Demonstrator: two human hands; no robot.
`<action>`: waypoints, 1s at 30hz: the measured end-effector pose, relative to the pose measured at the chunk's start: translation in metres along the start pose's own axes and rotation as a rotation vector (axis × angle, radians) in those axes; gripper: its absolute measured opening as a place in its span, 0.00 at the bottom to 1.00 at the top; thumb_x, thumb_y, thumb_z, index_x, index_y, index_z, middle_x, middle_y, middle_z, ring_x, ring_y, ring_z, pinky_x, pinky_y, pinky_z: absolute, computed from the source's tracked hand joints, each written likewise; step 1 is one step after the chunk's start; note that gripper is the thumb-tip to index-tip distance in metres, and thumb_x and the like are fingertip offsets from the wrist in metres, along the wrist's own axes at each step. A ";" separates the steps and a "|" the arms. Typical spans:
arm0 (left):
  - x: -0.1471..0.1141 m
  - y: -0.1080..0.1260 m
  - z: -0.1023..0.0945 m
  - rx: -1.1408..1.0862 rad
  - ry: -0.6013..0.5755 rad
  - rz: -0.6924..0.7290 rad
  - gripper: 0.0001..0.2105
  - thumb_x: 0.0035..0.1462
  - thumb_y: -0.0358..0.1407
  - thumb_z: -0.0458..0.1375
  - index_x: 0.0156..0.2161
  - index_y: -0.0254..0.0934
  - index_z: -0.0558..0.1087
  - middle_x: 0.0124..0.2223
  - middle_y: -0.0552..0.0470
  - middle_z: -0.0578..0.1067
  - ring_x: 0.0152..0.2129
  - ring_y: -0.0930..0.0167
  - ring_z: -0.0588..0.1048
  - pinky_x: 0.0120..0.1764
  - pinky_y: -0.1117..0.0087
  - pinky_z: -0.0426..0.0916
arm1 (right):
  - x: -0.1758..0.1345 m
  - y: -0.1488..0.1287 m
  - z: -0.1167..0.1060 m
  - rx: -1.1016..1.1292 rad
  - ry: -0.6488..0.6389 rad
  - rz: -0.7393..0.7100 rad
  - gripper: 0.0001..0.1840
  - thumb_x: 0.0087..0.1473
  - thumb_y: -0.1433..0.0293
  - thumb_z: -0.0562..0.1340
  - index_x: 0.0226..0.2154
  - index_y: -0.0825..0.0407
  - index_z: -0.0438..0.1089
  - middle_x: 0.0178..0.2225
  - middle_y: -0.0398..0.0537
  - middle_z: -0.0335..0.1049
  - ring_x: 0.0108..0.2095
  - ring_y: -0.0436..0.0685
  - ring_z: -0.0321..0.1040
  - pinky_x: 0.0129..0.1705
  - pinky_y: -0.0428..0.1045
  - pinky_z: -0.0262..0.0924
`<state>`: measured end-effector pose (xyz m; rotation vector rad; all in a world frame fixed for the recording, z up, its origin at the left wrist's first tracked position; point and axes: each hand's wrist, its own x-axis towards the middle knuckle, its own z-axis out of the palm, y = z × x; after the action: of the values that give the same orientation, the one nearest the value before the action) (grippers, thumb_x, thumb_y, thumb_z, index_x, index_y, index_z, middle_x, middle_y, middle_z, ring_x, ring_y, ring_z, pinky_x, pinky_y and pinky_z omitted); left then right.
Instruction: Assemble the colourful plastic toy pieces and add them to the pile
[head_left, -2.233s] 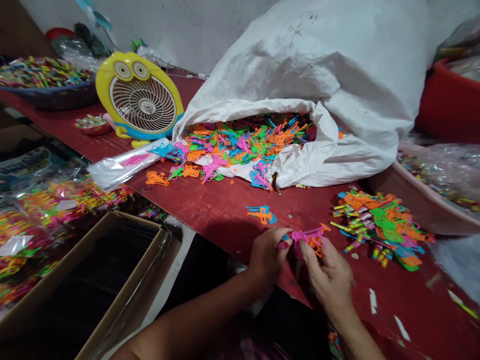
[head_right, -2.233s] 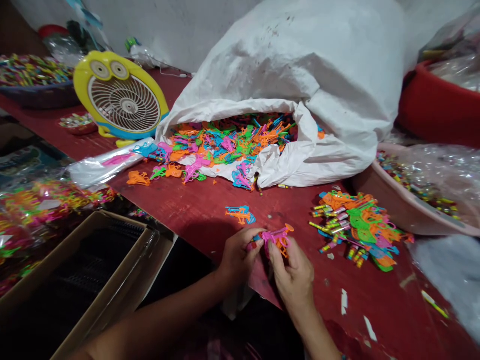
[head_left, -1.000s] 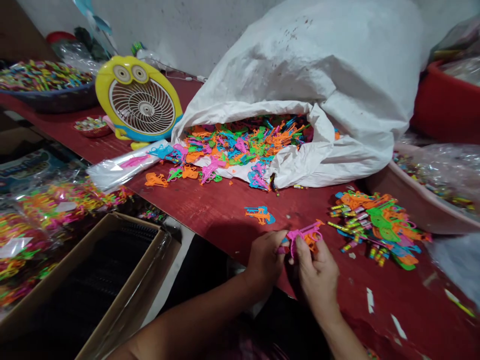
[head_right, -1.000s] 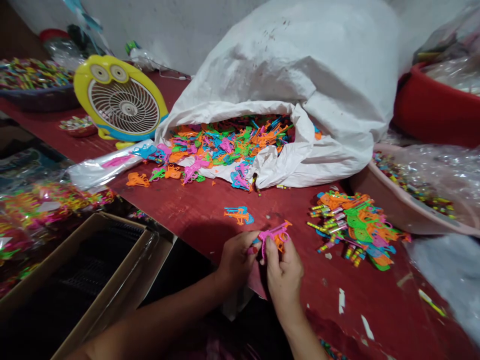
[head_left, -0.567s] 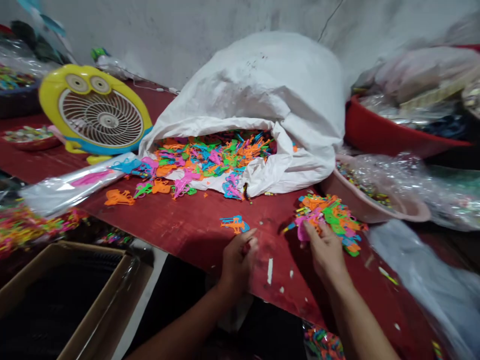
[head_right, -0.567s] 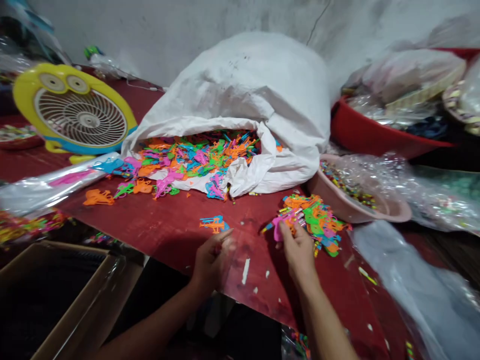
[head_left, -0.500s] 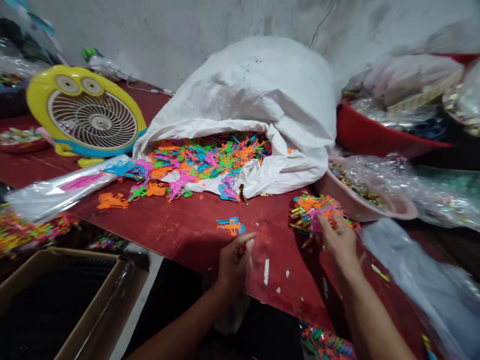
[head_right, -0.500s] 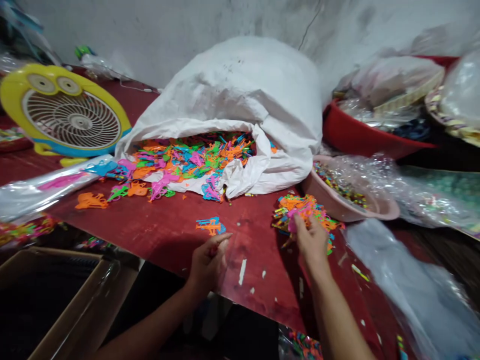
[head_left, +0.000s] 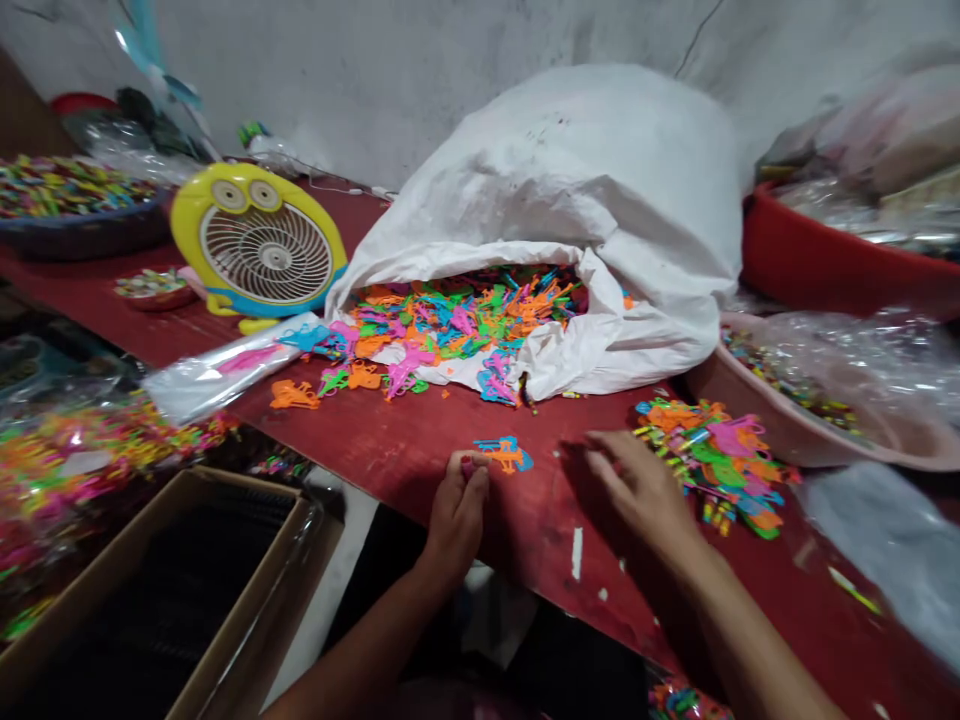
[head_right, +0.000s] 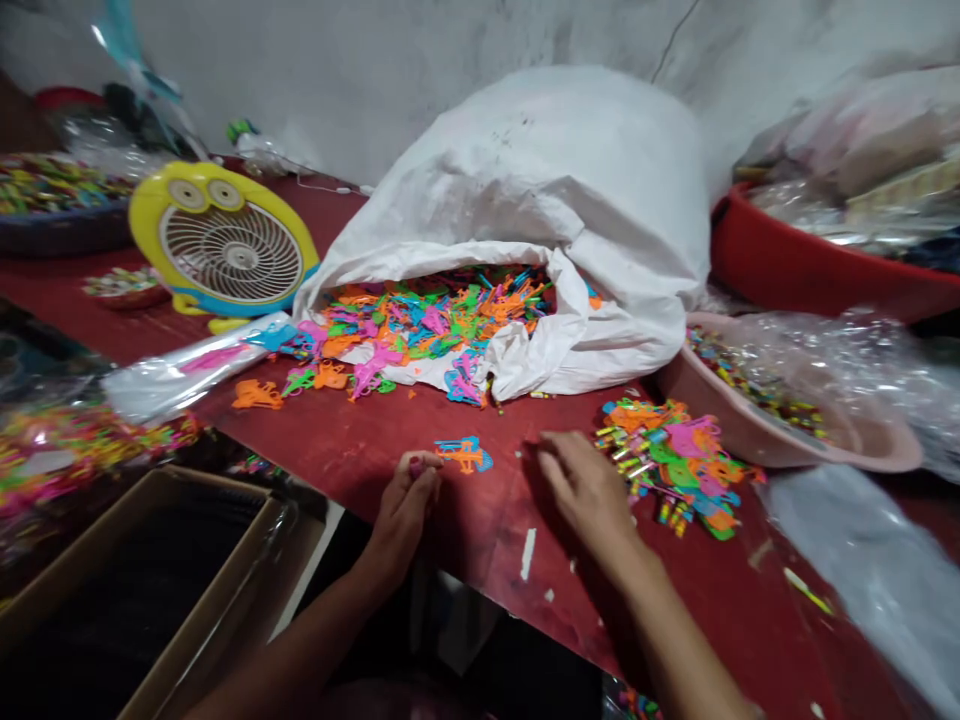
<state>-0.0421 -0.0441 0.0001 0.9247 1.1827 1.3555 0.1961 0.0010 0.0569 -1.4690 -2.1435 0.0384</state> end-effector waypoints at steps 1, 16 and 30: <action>0.000 0.000 -0.003 -0.005 0.003 0.008 0.12 0.61 0.44 0.55 0.40 0.36 0.68 0.27 0.58 0.63 0.23 0.75 0.61 0.27 0.75 0.58 | 0.004 -0.011 0.017 0.053 -0.097 -0.058 0.14 0.64 0.66 0.53 0.47 0.51 0.70 0.41 0.52 0.72 0.41 0.58 0.70 0.43 0.52 0.65; 0.018 -0.008 -0.008 -0.197 0.043 -0.092 0.18 0.54 0.42 0.63 0.48 0.33 0.73 0.31 0.53 0.74 0.27 0.73 0.71 0.35 0.72 0.68 | 0.007 -0.049 0.060 -0.239 -0.440 -0.338 0.23 0.60 0.69 0.57 0.57 0.56 0.65 0.49 0.59 0.67 0.48 0.63 0.64 0.52 0.56 0.60; 0.020 -0.011 0.012 -0.111 -0.066 -0.001 0.10 0.52 0.40 0.64 0.32 0.34 0.74 0.27 0.57 0.71 0.24 0.75 0.68 0.31 0.75 0.63 | -0.004 -0.011 0.044 0.010 -0.215 0.051 0.17 0.64 0.61 0.52 0.33 0.52 0.71 0.31 0.50 0.69 0.31 0.56 0.68 0.33 0.48 0.59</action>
<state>-0.0304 -0.0235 -0.0102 0.8829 1.0473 1.3650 0.1678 0.0052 0.0212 -1.5752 -2.2689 0.2349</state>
